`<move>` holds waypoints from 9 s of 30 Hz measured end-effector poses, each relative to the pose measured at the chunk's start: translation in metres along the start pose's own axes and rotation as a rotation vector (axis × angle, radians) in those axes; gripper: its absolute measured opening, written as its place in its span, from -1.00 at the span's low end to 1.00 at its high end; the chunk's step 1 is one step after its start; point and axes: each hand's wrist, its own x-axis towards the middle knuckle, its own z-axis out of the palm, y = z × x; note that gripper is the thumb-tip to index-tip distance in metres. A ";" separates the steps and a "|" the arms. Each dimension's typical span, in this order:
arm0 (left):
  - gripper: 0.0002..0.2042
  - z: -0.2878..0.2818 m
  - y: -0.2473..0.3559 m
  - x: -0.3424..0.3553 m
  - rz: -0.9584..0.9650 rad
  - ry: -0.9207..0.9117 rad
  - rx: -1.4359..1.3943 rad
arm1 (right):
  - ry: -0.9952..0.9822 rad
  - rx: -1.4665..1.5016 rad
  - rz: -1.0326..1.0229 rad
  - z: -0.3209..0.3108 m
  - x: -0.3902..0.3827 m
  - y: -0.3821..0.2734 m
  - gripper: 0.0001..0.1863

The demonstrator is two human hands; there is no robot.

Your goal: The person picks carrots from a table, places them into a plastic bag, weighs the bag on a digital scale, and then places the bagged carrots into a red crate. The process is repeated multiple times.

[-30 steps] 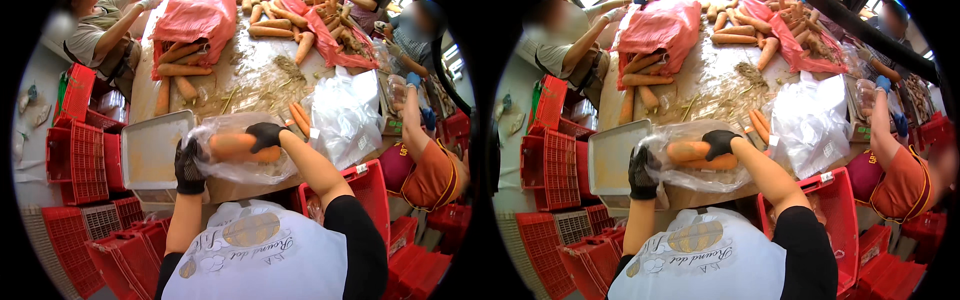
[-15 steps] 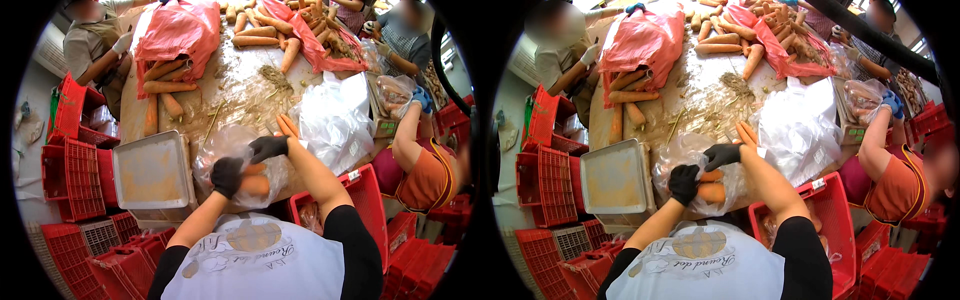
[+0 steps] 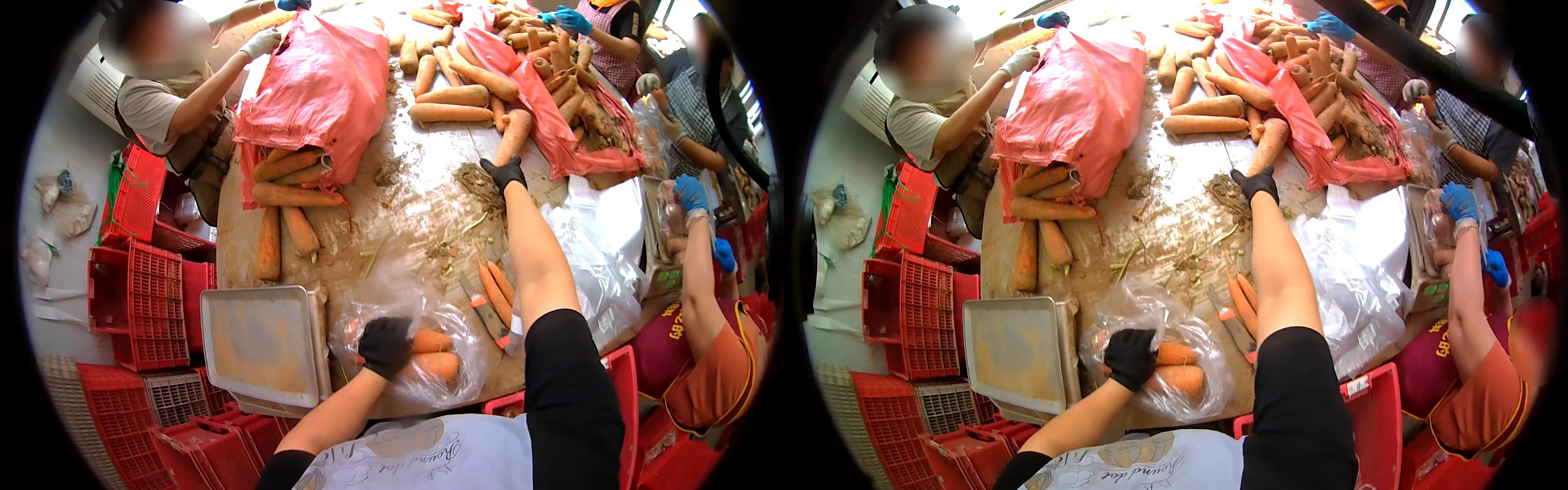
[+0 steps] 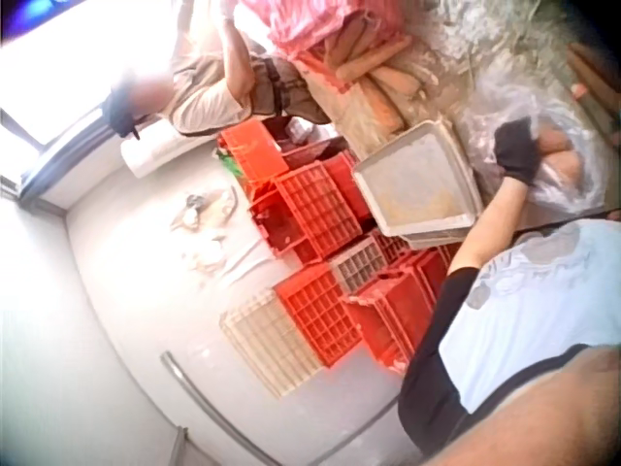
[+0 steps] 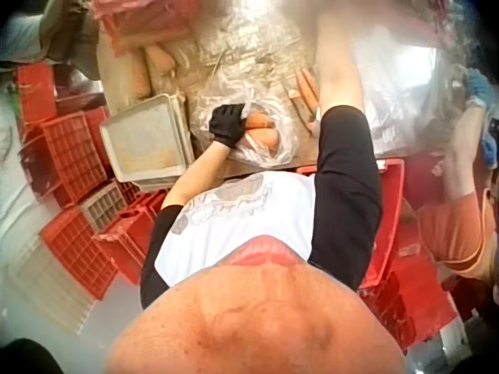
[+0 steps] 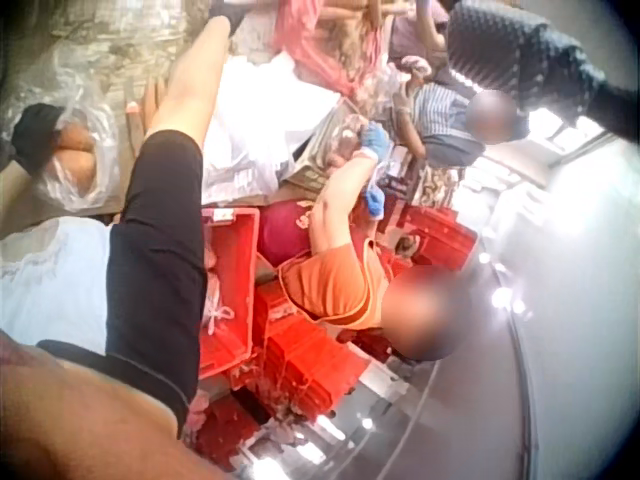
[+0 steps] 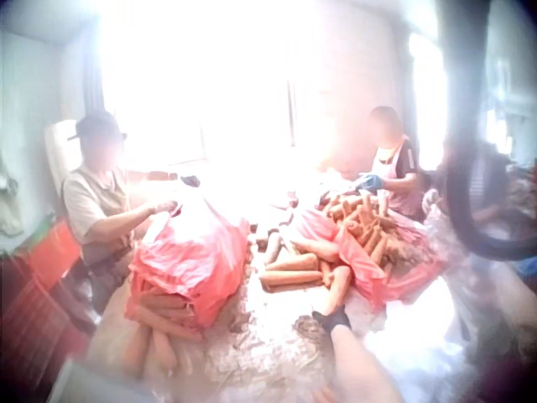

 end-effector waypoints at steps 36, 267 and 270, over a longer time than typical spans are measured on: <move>-0.81 -0.119 -0.030 -0.093 -0.542 0.028 -2.115 | -0.594 0.606 -0.656 -0.084 -0.434 0.125 -0.36; -0.59 -0.090 0.131 -0.051 -0.351 -1.044 -1.376 | 0.318 0.827 -0.516 -0.085 -0.428 0.192 -0.37; -0.56 -0.071 0.124 -0.054 -0.037 -0.916 -1.185 | 0.430 0.664 -0.404 -0.076 -0.414 0.191 -0.25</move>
